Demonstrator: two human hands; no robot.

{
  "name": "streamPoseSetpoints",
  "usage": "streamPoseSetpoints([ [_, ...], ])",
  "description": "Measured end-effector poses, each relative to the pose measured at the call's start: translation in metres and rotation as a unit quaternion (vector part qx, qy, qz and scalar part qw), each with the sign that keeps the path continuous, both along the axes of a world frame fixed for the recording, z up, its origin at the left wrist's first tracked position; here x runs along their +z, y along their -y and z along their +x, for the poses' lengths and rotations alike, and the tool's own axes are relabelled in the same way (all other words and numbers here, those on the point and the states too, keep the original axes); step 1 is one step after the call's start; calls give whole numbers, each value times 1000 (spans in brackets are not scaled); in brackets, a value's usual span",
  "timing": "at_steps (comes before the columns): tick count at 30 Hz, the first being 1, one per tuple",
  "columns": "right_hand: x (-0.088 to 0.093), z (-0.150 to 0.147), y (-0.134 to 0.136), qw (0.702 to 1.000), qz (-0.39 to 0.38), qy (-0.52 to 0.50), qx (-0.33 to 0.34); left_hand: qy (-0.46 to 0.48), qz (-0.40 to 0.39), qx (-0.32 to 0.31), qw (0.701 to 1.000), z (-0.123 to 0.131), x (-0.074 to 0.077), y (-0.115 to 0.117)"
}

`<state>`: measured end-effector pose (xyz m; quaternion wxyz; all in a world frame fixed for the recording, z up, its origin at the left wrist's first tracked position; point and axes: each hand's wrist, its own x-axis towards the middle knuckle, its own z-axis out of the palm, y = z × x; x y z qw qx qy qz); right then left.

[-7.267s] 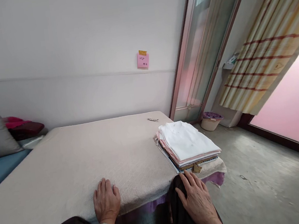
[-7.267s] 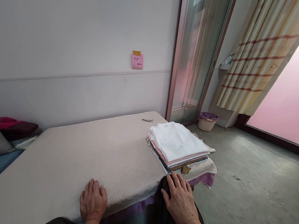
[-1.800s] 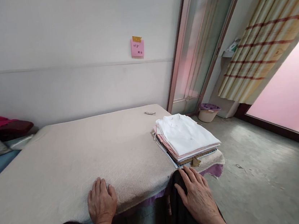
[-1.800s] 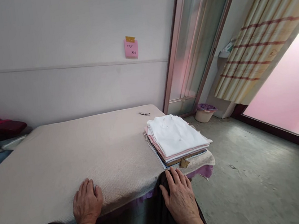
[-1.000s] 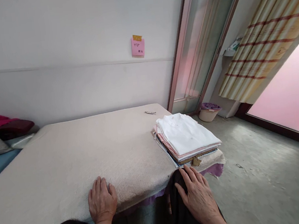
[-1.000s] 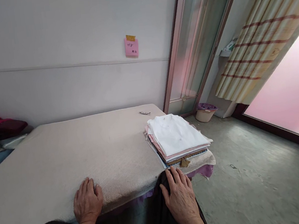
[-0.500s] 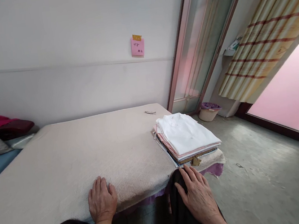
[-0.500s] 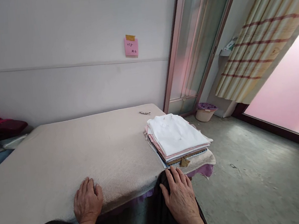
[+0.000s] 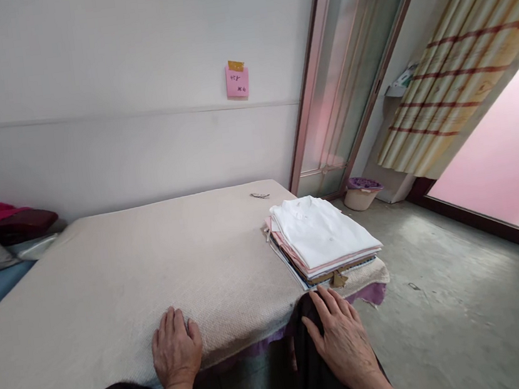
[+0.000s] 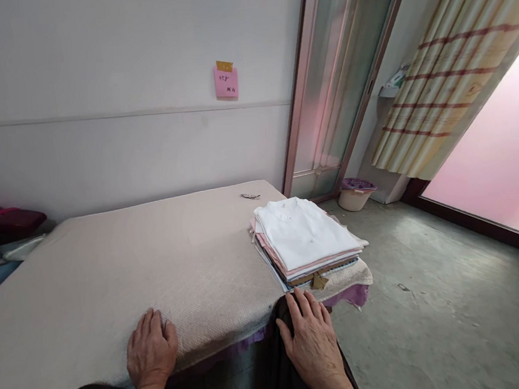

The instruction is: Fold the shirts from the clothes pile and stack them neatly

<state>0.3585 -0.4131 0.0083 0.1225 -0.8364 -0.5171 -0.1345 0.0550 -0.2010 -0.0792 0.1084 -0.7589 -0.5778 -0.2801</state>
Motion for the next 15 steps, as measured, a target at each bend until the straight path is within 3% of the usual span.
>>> streamPoseSetpoints([
  [15,0,0,1,1000,-10,4,-2,-8,-4,7,1000,1,-1,-1],
])
